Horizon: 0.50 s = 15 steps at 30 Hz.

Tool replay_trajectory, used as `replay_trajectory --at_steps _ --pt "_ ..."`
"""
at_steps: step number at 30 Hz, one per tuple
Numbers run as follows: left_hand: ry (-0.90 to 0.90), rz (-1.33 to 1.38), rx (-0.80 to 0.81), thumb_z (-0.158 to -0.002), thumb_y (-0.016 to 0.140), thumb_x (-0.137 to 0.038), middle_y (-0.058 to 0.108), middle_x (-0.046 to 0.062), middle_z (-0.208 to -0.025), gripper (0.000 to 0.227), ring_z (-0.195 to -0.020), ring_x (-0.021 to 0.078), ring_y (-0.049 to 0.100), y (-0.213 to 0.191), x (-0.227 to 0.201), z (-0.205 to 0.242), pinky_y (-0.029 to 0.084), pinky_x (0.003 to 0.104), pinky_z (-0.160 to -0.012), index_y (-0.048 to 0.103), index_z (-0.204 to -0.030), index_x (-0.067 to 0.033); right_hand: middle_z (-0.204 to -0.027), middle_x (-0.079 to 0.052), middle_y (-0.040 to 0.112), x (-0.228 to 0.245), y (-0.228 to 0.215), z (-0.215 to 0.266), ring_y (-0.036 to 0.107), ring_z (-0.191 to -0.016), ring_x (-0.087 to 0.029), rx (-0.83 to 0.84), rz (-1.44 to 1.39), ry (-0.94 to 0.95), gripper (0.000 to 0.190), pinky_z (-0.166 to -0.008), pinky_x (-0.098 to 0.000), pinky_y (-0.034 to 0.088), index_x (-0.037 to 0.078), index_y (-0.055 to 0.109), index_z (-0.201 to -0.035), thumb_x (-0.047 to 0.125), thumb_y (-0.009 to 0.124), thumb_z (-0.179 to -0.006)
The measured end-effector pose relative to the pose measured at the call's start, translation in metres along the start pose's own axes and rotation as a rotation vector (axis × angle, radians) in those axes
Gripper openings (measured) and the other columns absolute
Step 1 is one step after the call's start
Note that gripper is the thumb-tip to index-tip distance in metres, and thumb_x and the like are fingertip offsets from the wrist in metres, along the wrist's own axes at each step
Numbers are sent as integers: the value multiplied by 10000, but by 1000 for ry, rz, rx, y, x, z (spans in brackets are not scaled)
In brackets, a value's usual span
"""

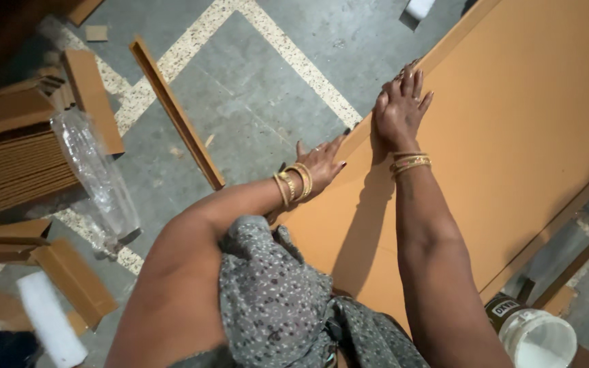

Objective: The person aligns a thin wooden strip along the edge of a large orange board. They then apply glue from a white tube to the strip and press it onto the board to secure it in place.

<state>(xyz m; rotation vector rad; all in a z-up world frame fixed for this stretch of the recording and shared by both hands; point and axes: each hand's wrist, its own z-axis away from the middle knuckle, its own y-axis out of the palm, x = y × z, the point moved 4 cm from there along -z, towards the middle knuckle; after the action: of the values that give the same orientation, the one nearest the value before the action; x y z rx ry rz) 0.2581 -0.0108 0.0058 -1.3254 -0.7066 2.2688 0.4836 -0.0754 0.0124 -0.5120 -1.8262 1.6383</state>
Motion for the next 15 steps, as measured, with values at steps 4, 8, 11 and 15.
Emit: replay_trajectory --at_steps 4,8,11,15 --pt "-4 10 6 -1036 418 -450 456 127 -1550 706 -1433 305 443 5 3 -2 104 779 -1148 122 -1609 -165 -1703 -145 263 -32 2 -33 110 -1586 -390 22 -12 58 306 -1176 -756 52 127 604 -1260 269 508 -1007" --pt "-45 38 57 -1030 429 -468 414 130 -1575 695 -1439 322 404 10 4 -20 77 781 -1122 159 -1579 -140 -1721 -123 230 -41 -4 -55 83 -1586 -386 19 -34 71 316 -1182 -749 42 149 614 -1276 284 509 -1010" --pt "-36 140 23 -1068 382 -431 412 119 -1595 589 -1449 334 389 4 -6 -52 39 771 -1152 228 -1563 -151 -1735 -117 202 -38 -5 -48 69 -1598 -382 53 -32 127 289 -1202 -743 27 156 619 -1265 287 495 -1039" --pt "-65 90 34 -1048 409 -430 489 122 -1525 575 -1444 322 433 -8 -29 -90 64 798 -1145 250 -1554 -208 -1722 -137 144 -15 -13 -32 42 -1575 -383 101 -33 149 304 -1181 -731 0 153 620 -1250 302 516 -1006"
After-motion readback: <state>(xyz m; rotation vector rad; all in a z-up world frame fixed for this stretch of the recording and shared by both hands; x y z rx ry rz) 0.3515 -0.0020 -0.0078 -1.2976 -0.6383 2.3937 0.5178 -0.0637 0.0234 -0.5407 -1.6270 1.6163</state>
